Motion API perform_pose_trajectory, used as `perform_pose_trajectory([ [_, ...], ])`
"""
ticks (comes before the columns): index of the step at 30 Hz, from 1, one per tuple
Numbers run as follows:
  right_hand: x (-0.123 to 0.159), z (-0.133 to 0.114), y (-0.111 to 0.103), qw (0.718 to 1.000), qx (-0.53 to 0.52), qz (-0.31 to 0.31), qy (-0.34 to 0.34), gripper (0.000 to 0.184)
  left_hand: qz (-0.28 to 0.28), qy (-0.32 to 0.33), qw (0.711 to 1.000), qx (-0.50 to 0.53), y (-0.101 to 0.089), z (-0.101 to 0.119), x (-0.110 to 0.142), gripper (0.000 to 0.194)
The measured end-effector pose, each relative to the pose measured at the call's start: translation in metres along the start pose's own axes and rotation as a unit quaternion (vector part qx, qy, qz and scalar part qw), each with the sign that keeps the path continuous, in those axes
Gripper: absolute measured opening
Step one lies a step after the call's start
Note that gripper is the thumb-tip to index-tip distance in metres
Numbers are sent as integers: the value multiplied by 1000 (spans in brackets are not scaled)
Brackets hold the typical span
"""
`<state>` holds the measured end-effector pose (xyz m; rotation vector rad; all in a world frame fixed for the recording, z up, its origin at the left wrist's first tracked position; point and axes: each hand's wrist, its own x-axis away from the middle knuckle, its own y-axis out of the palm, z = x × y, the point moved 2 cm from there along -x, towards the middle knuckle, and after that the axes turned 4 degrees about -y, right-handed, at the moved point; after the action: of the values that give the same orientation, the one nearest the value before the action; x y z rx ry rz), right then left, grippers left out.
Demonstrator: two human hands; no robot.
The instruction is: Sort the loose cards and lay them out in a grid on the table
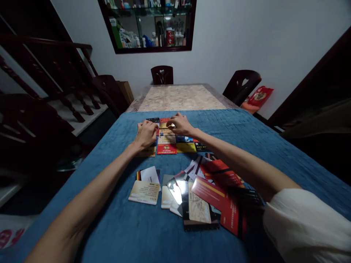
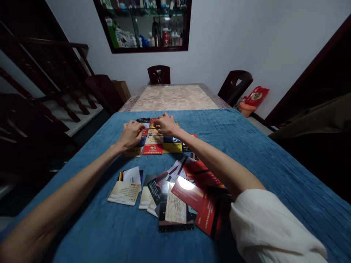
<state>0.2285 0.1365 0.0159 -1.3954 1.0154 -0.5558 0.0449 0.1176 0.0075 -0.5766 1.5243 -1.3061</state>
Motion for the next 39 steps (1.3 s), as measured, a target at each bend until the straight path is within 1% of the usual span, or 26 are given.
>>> perform_pose_trajectory([
  [6,45,-3,-6,1000,0,2,-2,26,10,52,998,29,-1,38,28,20],
  [14,105,-7,-9,1000,-11,20,-6,23,14,122,991,60,-1,84,62,22],
  [20,152,-6,-5,997,-18,57,-43,21,3,165,981,102,-2,114,89,25],
  [24,184,-12,-10,993,-38,89,-65,21,-14,196,970,140,-4,131,110,21],
  [28,210,-18,-17,990,-47,101,-81,19,-38,218,956,195,-7,142,128,19],
  [31,225,-21,-18,988,-50,110,-94,18,-60,228,947,220,-7,147,136,19],
  [35,239,-22,-15,985,-48,121,-111,19,-79,238,941,227,-3,149,142,25],
  [39,247,-25,-14,984,-61,119,-117,21,-89,247,939,222,1,149,143,31],
])
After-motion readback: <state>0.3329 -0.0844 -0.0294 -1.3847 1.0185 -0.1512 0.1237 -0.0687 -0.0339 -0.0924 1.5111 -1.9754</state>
